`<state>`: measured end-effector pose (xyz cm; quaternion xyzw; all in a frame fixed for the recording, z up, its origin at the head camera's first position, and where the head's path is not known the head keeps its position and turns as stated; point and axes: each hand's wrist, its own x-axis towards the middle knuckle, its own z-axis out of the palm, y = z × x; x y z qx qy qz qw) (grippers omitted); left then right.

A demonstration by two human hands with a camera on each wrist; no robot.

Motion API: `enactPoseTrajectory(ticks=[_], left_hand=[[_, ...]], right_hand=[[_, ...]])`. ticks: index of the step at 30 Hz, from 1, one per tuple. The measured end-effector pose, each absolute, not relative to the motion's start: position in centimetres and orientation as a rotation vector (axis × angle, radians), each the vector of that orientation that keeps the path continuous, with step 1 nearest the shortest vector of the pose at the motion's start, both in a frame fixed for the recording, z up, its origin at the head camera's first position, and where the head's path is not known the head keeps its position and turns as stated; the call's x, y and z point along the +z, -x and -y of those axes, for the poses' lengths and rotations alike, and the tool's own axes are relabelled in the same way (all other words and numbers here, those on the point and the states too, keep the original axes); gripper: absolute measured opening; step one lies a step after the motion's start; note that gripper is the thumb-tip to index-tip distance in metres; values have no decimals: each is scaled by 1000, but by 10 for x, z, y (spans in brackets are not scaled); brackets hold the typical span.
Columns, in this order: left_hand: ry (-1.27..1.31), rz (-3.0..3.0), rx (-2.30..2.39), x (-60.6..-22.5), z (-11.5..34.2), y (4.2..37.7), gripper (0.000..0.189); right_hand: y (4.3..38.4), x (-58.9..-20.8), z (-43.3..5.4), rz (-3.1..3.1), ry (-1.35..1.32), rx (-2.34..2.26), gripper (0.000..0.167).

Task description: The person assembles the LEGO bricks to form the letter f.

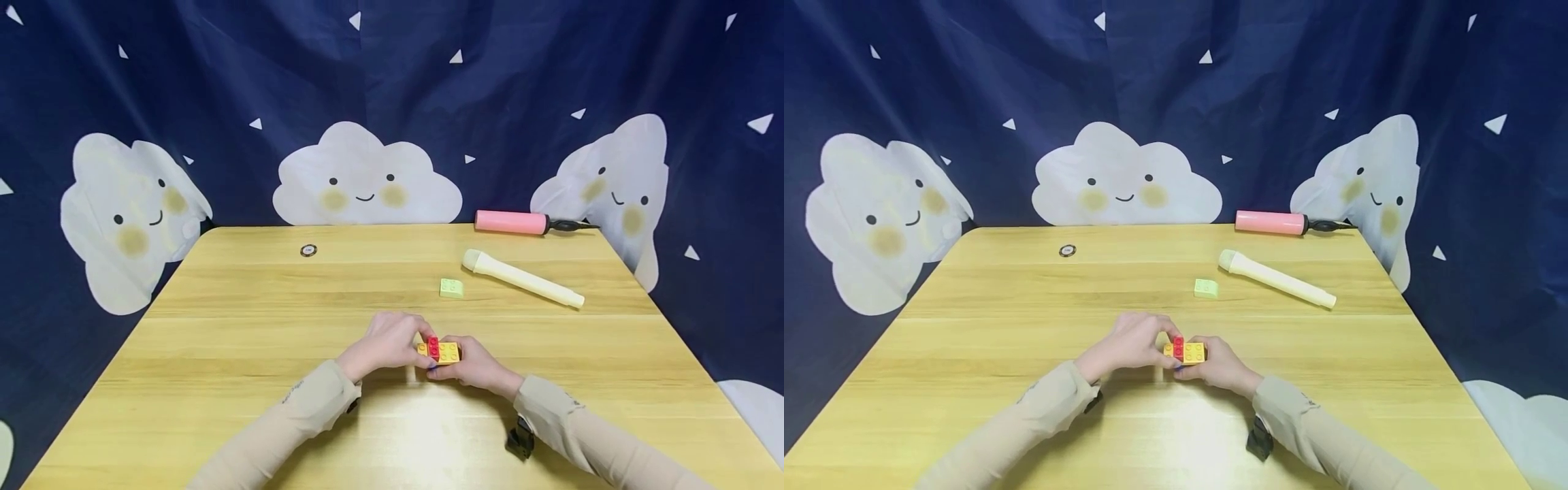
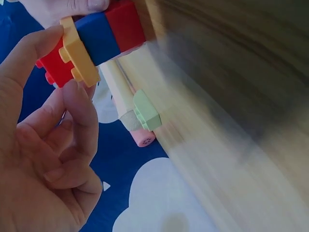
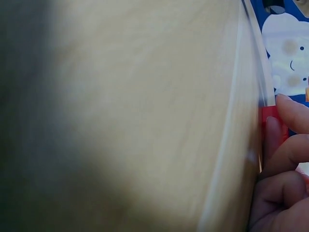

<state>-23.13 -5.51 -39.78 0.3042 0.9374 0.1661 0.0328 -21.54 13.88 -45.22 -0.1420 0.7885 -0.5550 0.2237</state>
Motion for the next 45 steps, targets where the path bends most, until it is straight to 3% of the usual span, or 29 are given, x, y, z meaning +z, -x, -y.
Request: enactPoseTrajectory(ticks=[36, 45], left_hand=[[-1014, -2912, 493, -402, 54, 226, 35], [-937, -2891, 558, -408, 54, 229, 34]], right_hand=[[211, -450, -139, -2190, 406, -1536, 36], [215, -448, -150, -2170, 371, -1511, 51]])
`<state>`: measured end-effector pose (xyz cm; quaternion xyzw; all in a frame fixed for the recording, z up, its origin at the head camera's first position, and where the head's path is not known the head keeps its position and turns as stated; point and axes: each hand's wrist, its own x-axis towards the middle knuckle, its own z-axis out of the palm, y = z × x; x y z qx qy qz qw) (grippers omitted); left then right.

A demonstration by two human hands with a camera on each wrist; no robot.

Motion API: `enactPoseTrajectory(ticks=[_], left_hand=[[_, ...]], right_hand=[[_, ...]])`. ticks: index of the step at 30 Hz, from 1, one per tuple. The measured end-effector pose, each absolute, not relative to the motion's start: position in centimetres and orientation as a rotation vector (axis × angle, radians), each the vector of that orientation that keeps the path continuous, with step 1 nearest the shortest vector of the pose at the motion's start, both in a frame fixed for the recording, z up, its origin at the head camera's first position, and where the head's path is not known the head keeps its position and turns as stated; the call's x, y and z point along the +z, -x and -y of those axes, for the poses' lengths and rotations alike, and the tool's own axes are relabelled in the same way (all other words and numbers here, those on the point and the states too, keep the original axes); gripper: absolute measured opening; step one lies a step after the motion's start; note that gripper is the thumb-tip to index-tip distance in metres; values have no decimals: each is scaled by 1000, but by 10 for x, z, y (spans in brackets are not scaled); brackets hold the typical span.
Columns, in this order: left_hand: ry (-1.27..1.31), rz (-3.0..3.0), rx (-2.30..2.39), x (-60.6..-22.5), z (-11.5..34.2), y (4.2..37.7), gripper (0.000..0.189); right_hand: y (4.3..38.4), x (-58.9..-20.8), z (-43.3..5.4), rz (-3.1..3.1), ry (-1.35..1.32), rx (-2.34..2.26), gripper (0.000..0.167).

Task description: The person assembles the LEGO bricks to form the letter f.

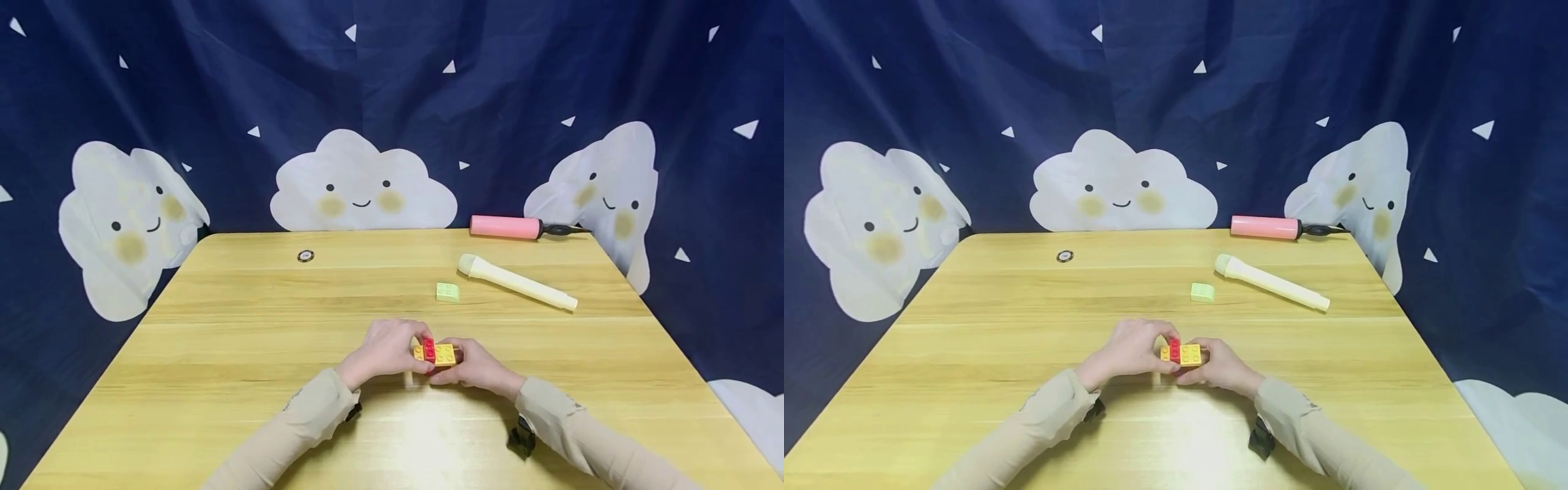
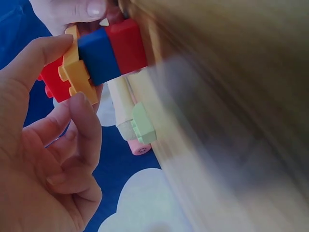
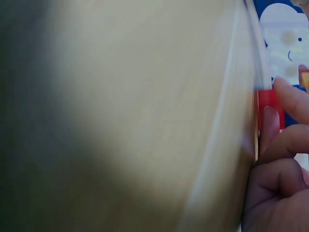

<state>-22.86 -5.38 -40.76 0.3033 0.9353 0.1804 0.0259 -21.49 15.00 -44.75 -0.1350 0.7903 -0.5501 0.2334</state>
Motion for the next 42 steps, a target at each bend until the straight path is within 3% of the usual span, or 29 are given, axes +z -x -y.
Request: enactPoseTrajectory(ticks=[8, 23, 33, 42], left_hand=[[-852, -2898, 599, -410, 57, 228, 37], [-824, -2887, 637, -416, 51, 225, 45], [-776, -2895, 677, -418, 48, 220, 41], [-749, -2903, 712, -418, 53, 220, 39]], right_hand=[[231, -435, -177, -2197, 415, -1451, 59], [302, -426, -182, -2745, 270, -1212, 57], [318, -434, -174, -2919, 226, -901, 63], [326, -437, -162, -2891, 280, -883, 54]])
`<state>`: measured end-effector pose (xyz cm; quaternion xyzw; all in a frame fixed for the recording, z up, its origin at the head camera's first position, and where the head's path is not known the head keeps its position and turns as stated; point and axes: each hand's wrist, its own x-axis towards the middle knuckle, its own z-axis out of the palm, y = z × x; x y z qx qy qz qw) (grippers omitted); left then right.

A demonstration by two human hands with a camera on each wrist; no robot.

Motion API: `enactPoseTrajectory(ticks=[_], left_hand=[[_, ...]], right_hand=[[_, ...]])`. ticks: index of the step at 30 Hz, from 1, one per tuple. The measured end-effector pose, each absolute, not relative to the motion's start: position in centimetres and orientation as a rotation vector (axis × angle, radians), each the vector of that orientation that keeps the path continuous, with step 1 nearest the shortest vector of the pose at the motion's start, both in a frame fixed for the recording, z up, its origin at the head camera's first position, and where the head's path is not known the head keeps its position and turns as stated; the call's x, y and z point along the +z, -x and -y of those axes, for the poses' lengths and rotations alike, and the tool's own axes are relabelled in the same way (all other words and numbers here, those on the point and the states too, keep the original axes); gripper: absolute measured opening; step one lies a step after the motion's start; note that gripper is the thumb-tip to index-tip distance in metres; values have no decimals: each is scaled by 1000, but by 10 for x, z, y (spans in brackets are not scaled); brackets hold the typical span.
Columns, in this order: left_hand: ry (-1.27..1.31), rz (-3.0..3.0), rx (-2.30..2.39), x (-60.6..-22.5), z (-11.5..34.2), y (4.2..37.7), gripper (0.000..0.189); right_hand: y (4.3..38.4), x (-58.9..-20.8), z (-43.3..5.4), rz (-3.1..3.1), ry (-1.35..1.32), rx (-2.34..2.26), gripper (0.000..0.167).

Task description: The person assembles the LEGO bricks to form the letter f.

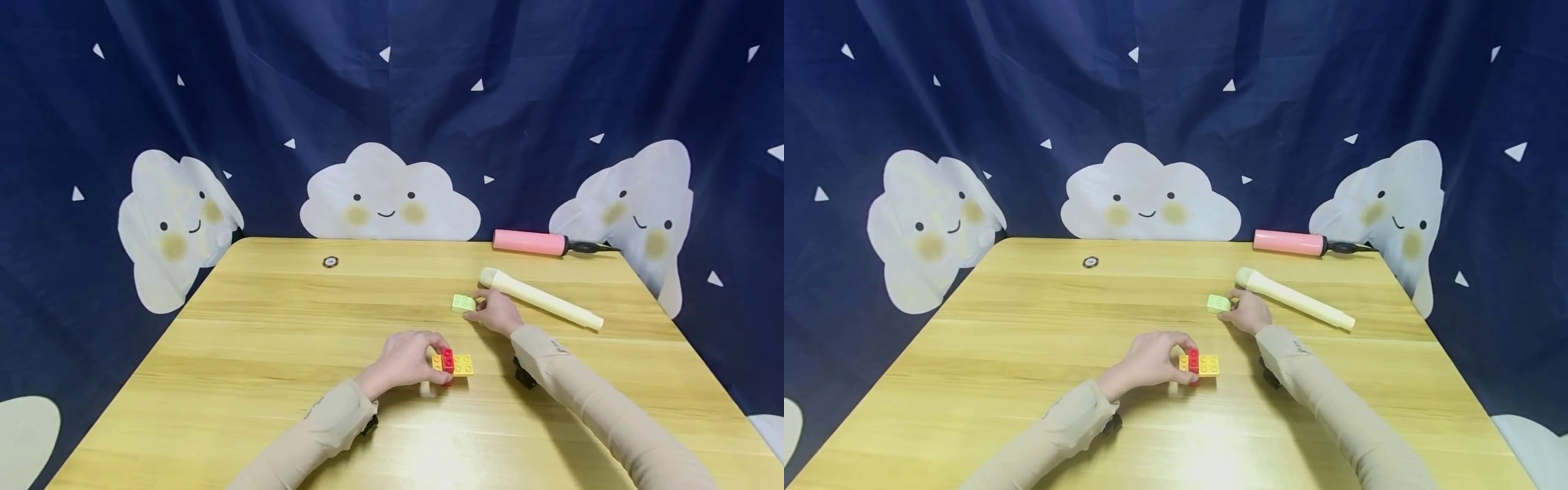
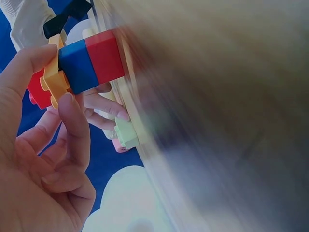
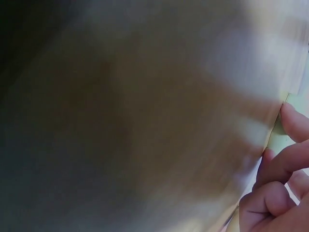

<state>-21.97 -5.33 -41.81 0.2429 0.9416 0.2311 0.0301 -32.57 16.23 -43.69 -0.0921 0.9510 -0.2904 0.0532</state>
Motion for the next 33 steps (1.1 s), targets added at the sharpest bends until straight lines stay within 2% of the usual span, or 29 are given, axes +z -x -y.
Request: enactPoseTrajectory(ticks=[6, 20, 33], left_hand=[[-761, -2910, 724, -420, 54, 219, 39], [-730, -2932, 739, -420, 55, 221, 41], [-685, -2914, 784, -421, 56, 222, 40]], right_hand=[[319, -435, -160, -2890, 284, -891, 46], [282, -412, -165, -2757, 459, -1330, 48], [240, -395, -169, -2319, 410, -1595, 48]])
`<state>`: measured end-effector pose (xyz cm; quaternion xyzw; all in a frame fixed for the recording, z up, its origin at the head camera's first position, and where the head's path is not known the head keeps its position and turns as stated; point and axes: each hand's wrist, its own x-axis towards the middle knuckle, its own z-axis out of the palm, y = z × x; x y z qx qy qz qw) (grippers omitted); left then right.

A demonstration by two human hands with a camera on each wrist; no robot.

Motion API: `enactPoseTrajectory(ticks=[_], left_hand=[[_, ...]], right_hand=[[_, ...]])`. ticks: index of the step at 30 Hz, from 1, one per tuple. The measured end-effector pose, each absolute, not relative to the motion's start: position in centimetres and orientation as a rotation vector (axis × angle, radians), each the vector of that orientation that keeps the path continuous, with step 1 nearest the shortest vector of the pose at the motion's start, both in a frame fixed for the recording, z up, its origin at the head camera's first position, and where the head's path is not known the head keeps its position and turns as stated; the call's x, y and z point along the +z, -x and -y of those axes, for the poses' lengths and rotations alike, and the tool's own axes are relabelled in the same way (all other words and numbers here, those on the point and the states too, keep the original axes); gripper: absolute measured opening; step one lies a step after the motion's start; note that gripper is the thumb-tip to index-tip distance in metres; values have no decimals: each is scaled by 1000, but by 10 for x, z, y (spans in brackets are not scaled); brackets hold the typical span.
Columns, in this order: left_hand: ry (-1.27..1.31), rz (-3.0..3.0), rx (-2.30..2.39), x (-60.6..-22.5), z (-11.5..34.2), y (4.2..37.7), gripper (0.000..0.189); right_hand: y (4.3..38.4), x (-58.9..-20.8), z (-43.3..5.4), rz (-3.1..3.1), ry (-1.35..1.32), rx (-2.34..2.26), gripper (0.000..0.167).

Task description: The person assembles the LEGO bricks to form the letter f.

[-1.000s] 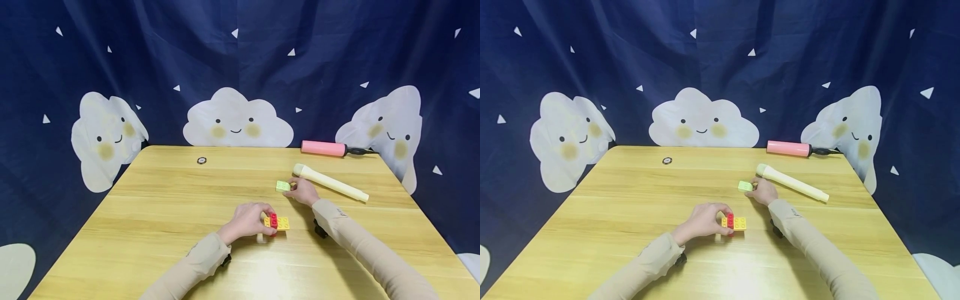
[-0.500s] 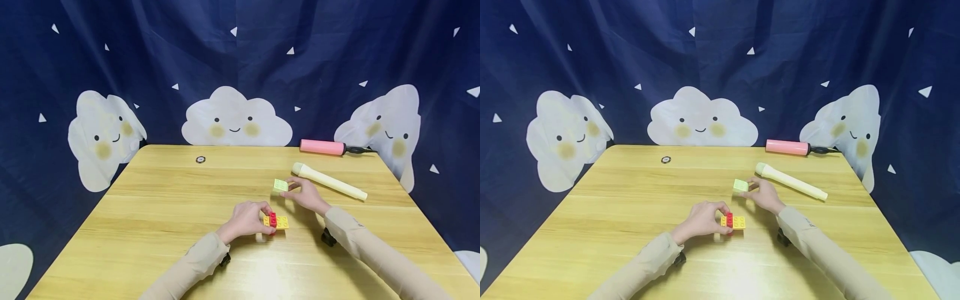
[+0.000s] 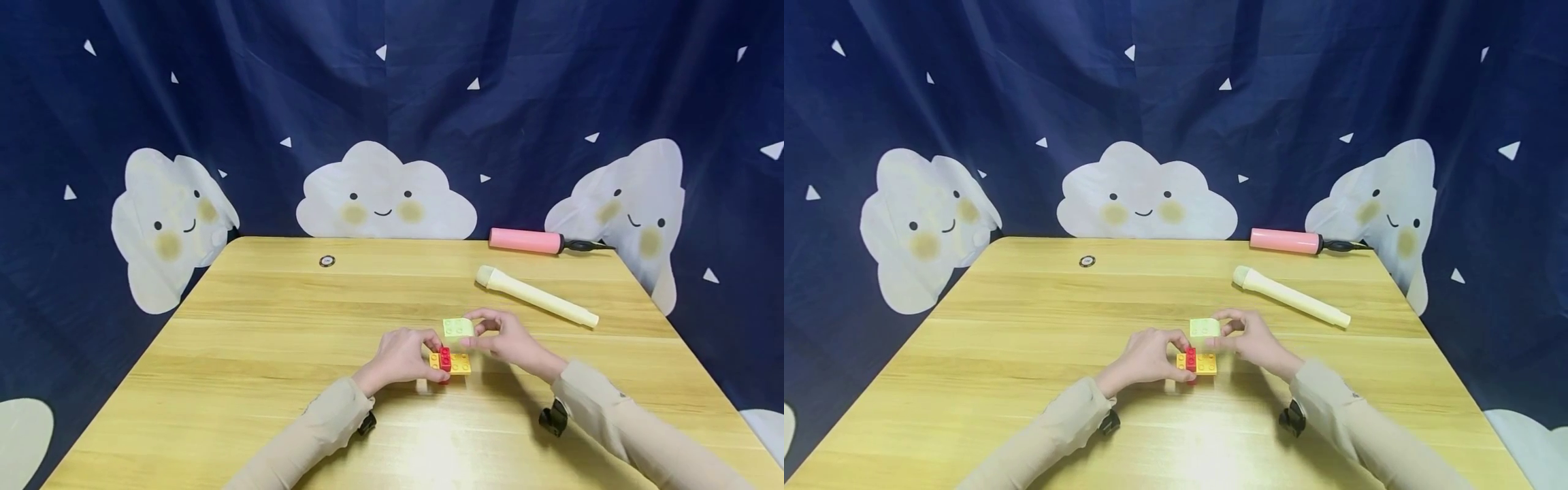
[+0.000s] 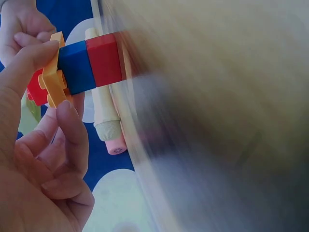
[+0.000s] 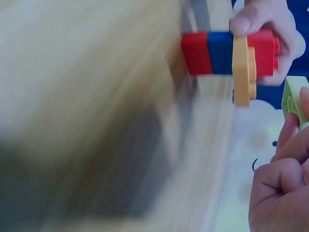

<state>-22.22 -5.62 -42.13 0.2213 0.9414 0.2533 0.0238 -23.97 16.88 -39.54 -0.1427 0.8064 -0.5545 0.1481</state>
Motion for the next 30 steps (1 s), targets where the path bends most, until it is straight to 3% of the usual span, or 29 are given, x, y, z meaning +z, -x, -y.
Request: enactPoseTrajectory(ticks=[10, 30], left_hand=[[-662, -2918, 767, -422, 56, 222, 38], [-686, -2918, 781, -423, 57, 222, 40]], right_hand=[[220, -403, -167, -2167, 459, -1669, 49], [214, -416, -164, -2232, 509, -1676, 43]])
